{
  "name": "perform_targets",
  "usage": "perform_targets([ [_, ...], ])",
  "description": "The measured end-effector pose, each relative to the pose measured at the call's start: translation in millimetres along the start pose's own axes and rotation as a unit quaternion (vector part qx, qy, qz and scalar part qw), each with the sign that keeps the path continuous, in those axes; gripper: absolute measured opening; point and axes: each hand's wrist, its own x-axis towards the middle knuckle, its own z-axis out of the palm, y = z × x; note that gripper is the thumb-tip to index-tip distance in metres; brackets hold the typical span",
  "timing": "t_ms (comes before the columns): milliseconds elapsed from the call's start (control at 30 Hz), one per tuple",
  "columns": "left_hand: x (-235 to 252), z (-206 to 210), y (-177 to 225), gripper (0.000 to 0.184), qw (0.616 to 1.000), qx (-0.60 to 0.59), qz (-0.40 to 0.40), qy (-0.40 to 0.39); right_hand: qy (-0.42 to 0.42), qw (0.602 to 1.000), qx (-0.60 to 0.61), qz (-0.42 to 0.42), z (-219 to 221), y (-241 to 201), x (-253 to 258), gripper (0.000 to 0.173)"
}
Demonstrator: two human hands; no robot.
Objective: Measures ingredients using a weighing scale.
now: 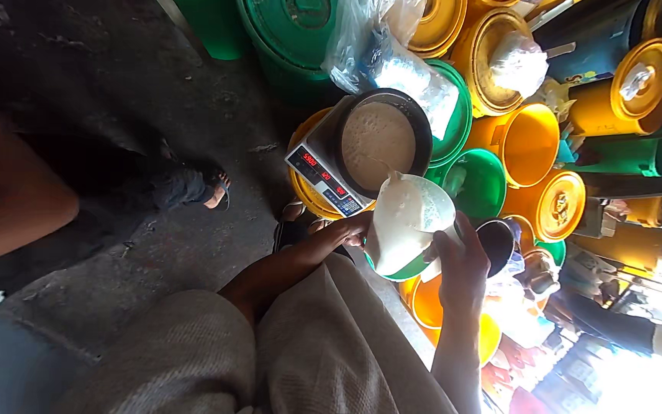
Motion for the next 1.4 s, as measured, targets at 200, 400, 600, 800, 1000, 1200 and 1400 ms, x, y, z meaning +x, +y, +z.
perform_targets([
  [200, -28, 11, 12, 0.035, 0.999, 0.023, 0.013, 0.019, 0.001, 1.0, -0.001, -0.001, 0, -1, 1, 0.06],
  [400, -20, 9, 10, 0.031, 1.0, 0.019, 0.009, 0.014, 0.002, 1.0, -0.006, 0.008, 1, -2, 1, 0.061],
  [600, -9, 4, 5, 0.036, 1.0, -0.009, 0.005, 0.006, 0.0, 1.0, 0.006, -0.001, 2, -1, 2, 0.058],
  [800, -8, 3, 4, 0.035, 1.0, -0.003, 0.004, 0.01, 0.0, 1.0, 0.001, 0.003, 2, -4, 5, 0.06],
  [1000, -36, 13, 17, 0.031, 1.0, 0.008, 0.022, 0.015, -0.003, 1.0, -0.009, -0.01, 2, -4, 7, 0.06],
  [1200, -22, 8, 13, 0.028, 1.0, 0.001, 0.012, 0.008, -0.007, 1.0, -0.005, -0.017, 2, -3, 7, 0.061],
  [1400, -11, 1, 4, 0.031, 1.0, 0.001, 0.027, 0.002, -0.007, 1.0, 0.004, -0.005, 4, -4, 8, 0.061],
])
